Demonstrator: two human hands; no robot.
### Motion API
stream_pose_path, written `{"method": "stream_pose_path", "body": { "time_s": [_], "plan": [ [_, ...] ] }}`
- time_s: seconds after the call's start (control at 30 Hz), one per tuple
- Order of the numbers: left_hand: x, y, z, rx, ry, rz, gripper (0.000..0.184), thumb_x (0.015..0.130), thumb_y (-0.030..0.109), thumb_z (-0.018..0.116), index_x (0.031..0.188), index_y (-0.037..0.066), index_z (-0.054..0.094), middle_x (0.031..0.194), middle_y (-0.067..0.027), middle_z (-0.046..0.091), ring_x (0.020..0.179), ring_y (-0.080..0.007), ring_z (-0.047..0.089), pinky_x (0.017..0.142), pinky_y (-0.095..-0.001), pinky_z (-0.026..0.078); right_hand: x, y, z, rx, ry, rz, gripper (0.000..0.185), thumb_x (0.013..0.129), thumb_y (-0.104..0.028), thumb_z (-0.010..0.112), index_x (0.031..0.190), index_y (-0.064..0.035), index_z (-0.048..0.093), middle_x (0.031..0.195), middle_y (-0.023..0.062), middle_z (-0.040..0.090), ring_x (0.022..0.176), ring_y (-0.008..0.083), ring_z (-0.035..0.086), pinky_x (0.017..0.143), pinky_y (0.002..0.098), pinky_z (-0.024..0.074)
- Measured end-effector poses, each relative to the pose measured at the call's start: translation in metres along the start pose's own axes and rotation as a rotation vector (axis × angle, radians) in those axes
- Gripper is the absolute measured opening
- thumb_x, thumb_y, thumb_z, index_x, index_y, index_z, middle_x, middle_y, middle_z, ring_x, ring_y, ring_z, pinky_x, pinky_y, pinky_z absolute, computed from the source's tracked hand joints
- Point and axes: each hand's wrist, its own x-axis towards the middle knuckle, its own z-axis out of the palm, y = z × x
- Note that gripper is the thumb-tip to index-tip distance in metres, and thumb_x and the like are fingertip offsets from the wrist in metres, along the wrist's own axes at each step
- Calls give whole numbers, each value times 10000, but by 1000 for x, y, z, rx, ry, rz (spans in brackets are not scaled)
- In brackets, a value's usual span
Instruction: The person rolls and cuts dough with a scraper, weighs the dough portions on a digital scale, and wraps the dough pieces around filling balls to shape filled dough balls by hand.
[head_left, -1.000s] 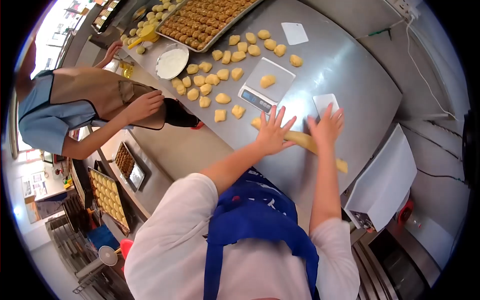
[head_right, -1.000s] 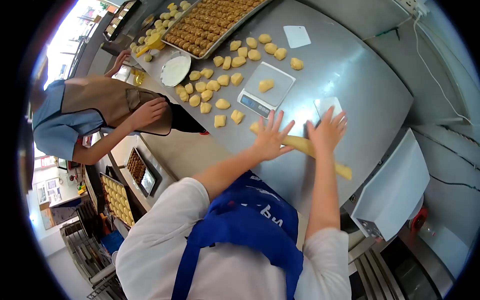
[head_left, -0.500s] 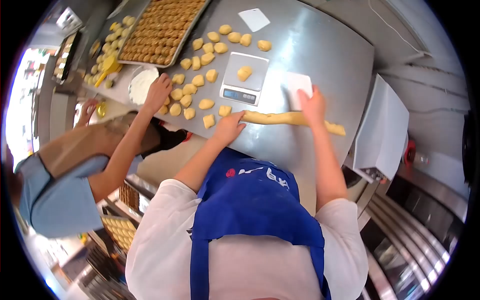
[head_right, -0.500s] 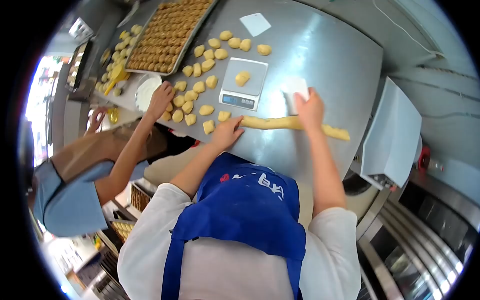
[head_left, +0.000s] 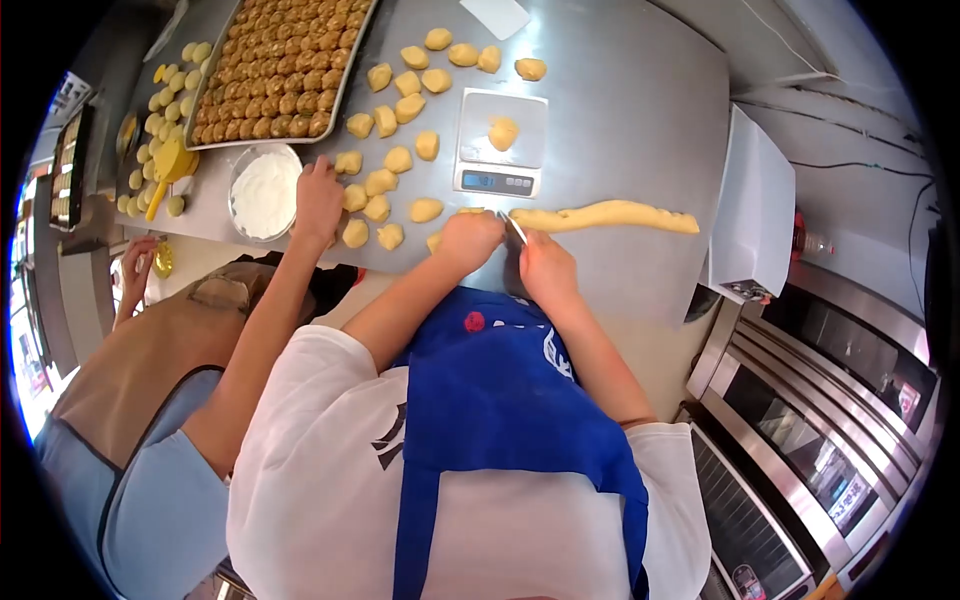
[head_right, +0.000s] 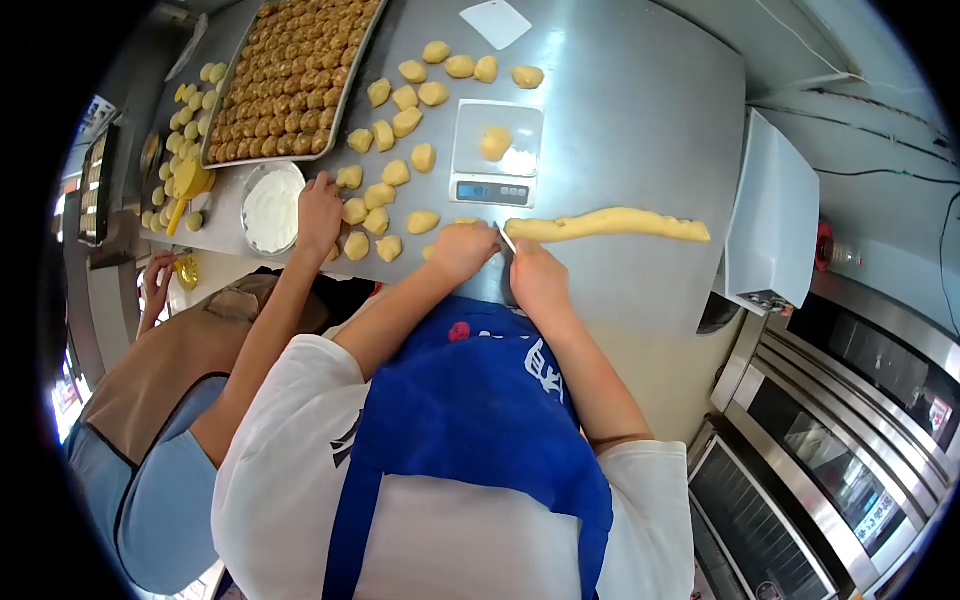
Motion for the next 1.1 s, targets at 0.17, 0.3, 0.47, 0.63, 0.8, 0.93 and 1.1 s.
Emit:
{"method": "stream_pose_path", "body": {
  "time_s": [0.17, 0.3, 0.47, 0.63, 0.8, 0.93, 1.1],
  "plan": [
    [9, -1, 0, 33, -4, 11, 191, 780, 292, 655, 728, 109, 640, 705, -80, 608, 671, -265, 635, 576, -398, 497, 7, 2, 9, 99, -102, 139, 183, 856, -134, 515, 983, -16, 572, 897, 201, 624, 807, 378, 628, 704, 469, 510],
    [16, -4, -12, -33, 17, -8, 197, 782, 302, 663, 713, 118, 655, 704, -63, 610, 658, -275, 632, 578, -384, 500, 12, 22, 1, 296, -104, 170, 245, 868, -161, 497, 1026, 10, 574, 934, 240, 627, 846, 417, 618, 764, 488, 492],
    [79, -7, -69, -183, 577, -138, 223, 748, 181, 717, 934, 69, 665, 862, -120, 647, 864, -284, 620, 722, -364, 510, 11, 55, -32, 476, 17, 264, 297, 896, -187, 470, 1076, 28, 569, 944, 261, 640, 897, 420, 618, 792, 469, 480],
    [111, -36, -41, -227, 425, -49, 444, 761, 156, 715, 1180, 77, 592, 1039, -144, 640, 962, -302, 599, 793, -346, 504, 7, 60, -40, 470, 24, 231, 301, 899, -181, 472, 1091, 30, 567, 941, 263, 639, 885, 419, 620, 784, 458, 482],
    [61, -32, -69, -568, 419, -448, 413, 790, 134, 697, 1185, 74, 592, 1082, -140, 625, 960, -310, 584, 832, -388, 484, -12, 53, -42, 519, 87, 287, 293, 902, -182, 472, 1083, 29, 565, 949, 263, 636, 891, 419, 617, 787, 457, 481],
    [5, -75, -71, 38, 452, -129, 447, 758, 183, 715, 1170, 62, 592, 1065, -118, 635, 1018, -292, 573, 860, -404, 465, -20, 47, -40, 450, 59, 317, 296, 905, -178, 464, 1085, 35, 562, 932, 259, 636, 885, 417, 615, 783, 468, 481],
    [8, -17, -58, 65, 273, 68, 478, 717, 254, 737, 1144, 83, 606, 1082, -79, 635, 1089, -259, 531, 914, -408, 411, -6, 27, -37, 231, -100, 254, 261, 892, -150, 467, 1061, 32, 548, 931, 249, 622, 864, 408, 614, 774, 485, 483]
  ]
}}
